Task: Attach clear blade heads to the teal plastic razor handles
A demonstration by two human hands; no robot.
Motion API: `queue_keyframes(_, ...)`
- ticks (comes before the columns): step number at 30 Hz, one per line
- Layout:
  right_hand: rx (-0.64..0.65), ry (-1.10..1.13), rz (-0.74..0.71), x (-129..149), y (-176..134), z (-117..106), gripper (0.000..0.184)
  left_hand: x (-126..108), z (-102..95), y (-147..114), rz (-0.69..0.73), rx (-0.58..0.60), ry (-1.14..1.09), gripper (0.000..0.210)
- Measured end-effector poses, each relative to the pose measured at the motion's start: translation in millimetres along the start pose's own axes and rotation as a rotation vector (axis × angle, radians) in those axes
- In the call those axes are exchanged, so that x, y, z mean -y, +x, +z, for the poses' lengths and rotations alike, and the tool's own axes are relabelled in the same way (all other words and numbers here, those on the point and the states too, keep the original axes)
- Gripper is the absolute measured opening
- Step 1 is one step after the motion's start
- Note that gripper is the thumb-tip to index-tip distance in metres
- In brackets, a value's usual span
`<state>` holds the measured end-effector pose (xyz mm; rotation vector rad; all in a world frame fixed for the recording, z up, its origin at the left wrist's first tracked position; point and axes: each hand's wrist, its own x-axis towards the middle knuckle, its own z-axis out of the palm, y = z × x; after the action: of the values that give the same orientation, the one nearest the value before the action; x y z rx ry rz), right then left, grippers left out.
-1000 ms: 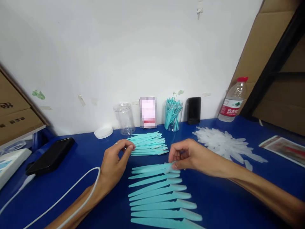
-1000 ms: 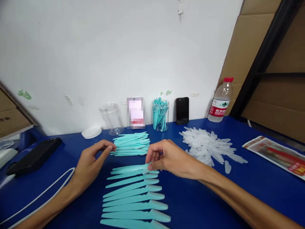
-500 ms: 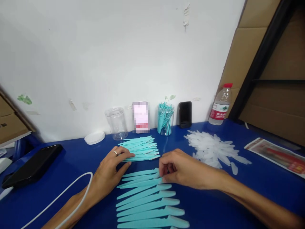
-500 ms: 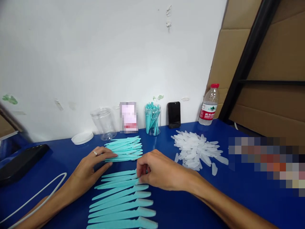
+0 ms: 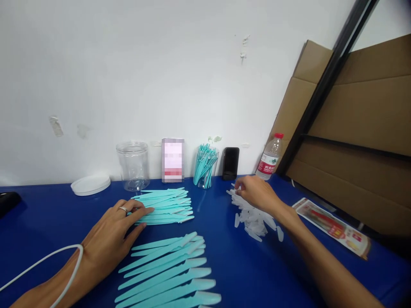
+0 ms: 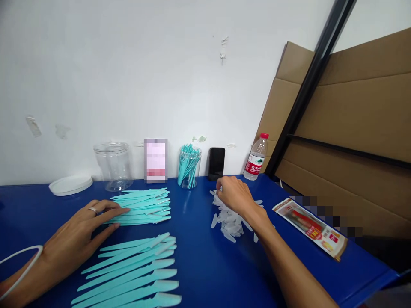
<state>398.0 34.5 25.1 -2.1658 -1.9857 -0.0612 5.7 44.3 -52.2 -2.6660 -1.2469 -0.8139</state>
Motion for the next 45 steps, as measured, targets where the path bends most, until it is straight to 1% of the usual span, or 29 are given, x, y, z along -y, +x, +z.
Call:
queue_keyframes(3,0.083,-0.033,0.013,-10.8,2.6,-0.2,0.015,1.5,2.0,0.2,0.008,0.012,0.026,0.031)
queue_keyframes(7,0.189,-0.037,-0.032,-14.4,1.0,-5.9,0.016,0.1,1.0,1.9,0.013,0.000,0.062,0.031)
queue_keyframes(12,0.226,-0.038,-0.055,-5.4,-2.8,-3.4,0.019,-3.0,-1.9,4.8,0.034,0.006,0.097,0.033)
queue_keyframes(18,0.197,-0.054,-0.079,2.4,-5.4,5.0,0.016,-10.4,-7.9,7.0,0.027,0.050,0.111,0.031)
queue_keyframes(23,0.136,-0.042,-0.091,6.1,-6.9,6.2,0.019,-11.6,-10.2,7.8,0.022,0.060,0.098,0.027)
queue_keyframes(26,0.083,-0.001,-0.090,7.9,-8.1,3.7,0.018,-13.1,-9.6,8.2,0.022,0.050,0.086,0.026)
queue_keyframes(29,-0.013,0.058,-0.063,12.7,-9.5,0.1,0.014,-16.5,-9.3,7.1,0.016,0.036,0.077,0.026)
queue_keyframes(33,-0.121,0.193,-0.056,25.8,-13.6,-0.8,0.008,-19.5,-10.8,5.8,-0.015,0.007,0.062,0.027)
queue_keyframes(36,-0.153,0.342,-0.069,37.3,-17.7,3.2,0.005,-19.9,-12.8,7.2,-0.049,-0.011,0.034,0.024)
queue_keyframes(38,-0.146,0.471,-0.087,44.4,-19.4,7.1,0.002,-20.7,-14.1,7.9,-0.075,-0.027,0.003,0.023)
queue_keyframes(39,-0.131,0.546,-0.100,47.8,-19.9,9.1,0.001,-21.5,-14.8,7.9,-0.091,-0.038,-0.016,0.022)
queue_keyframes(41,-0.074,0.714,-0.129,54.3,-20.8,13.0,0.006,-24.5,-16.1,7.2,-0.131,-0.065,-0.062,0.020)
queue_keyframes(45,0.126,1.056,-0.128,66.8,-25.8,20.2,0.017,-36.1,-18.1,4.4,-0.189,-0.086,-0.183,0.019)
